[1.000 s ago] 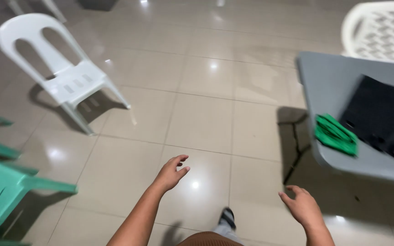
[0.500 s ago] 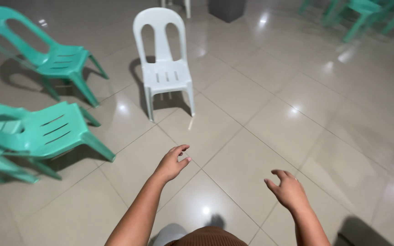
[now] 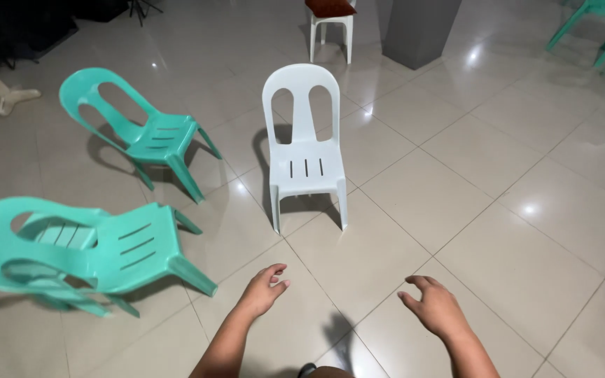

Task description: The person wipes a table with a green cloth, then repeatedly picks up teal and white plastic chairs from stacks and places them on the floor. The person also picks up a black plastic tray from a stack and places it on the table. The person continues to arrange chairs around the room.

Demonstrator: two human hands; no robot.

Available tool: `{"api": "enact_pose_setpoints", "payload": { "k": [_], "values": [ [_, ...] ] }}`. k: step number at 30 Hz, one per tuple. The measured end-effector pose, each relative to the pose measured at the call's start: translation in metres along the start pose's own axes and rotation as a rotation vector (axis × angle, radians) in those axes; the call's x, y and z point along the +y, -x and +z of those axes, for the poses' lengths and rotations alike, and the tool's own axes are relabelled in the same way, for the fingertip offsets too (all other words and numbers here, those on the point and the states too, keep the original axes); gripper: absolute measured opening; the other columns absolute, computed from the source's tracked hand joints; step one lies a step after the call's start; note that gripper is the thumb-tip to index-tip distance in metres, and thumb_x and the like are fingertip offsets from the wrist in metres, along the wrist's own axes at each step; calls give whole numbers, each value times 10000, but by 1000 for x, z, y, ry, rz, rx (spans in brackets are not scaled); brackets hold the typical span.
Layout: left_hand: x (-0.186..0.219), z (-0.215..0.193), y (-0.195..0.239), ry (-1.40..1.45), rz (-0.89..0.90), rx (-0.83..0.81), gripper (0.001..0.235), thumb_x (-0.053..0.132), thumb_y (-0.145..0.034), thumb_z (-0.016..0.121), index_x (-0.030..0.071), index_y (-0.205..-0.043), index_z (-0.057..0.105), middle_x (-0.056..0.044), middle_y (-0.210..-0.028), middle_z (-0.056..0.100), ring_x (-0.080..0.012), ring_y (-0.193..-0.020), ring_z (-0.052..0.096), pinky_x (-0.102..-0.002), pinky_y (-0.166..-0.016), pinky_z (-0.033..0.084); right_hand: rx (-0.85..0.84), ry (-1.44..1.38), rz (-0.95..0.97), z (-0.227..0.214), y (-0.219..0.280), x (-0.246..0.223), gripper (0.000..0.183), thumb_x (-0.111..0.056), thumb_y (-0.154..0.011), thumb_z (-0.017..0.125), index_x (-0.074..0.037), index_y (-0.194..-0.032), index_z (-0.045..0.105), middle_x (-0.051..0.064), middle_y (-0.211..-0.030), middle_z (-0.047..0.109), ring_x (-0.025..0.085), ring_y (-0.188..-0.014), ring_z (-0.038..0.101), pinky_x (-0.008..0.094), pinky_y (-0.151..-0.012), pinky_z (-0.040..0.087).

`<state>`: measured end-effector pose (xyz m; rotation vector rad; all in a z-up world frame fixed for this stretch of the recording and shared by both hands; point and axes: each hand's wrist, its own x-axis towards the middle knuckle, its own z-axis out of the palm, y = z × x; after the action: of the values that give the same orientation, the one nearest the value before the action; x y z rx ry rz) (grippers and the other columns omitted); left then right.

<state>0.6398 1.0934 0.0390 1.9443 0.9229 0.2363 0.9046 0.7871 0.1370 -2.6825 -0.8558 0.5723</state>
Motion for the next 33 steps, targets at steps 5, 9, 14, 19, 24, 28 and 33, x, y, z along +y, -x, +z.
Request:
{"api": "enact_pose_setpoints", "payload": {
  "k": [5,9,14,19,24,28,33],
  "values": [
    [72,14,-94,-122,-4,-121,519,334,-913,690,185,-1398,580,-75,-1390,612,-212,-1242,613,-356,-1012,517,-9,-64,146,-14,-61,48,558,-488,-869,688,-210,-1350,649,25,-1452,612,249,-1189,688,393,-1028,545],
    [104,63,-170,-40,47,-140,513,327,-916,681,170,-1394,579,-85,-1406,600,-227,-1247,609,-372,-1003,526,20,-31,156,-30,-135,109,557,-498,-863,693,-210,-1340,660,44,-1421,632,265,-1235,654,400,-1035,534],
    [147,147,-234,49,6,-76,513,324,-926,674,156,-1399,570,-100,-1410,602,-229,-1257,602,-379,-1001,532,47,68,-11,-102,-248,158,541,-491,-859,694,-199,-1314,675,67,-1411,627,286,-1227,644,407,-1034,523],
    [199,213,-284,160,-47,93,527,261,-914,731,158,-1407,576,-95,-1391,615,-235,-1212,609,-364,-1027,516,-71,228,-272,-207,-355,157,495,-469,-889,662,-204,-1307,658,8,-1369,660,242,-1114,706,399,-1081,491],
    [215,237,-327,216,-61,257,495,167,-888,729,143,-1367,608,-90,-1368,631,-226,-1198,614,-338,-992,560,-117,280,-586,-248,-448,105,488,-440,-879,681,-186,-1295,658,20,-1353,651,256,-1175,652,425,-1087,455],
    [216,213,-349,97,-160,467,507,158,-876,706,151,-1376,620,-95,-1315,661,-224,-1152,640,-334,-991,555,-138,267,-868,-247,-511,38,494,-417,-866,702,-169,-1291,659,32,-1329,657,281,-1243,596,437,-1087,435],
    [216,183,-374,249,-258,644,525,241,-886,738,111,-1377,604,-125,-1335,640,-223,-1176,621,-371,-1015,515,-273,285,-1016,-231,-585,-36,533,-431,-852,711,-188,-1321,637,18,-1348,653,251,-1257,622,391,-1069,500]
  ]
}}
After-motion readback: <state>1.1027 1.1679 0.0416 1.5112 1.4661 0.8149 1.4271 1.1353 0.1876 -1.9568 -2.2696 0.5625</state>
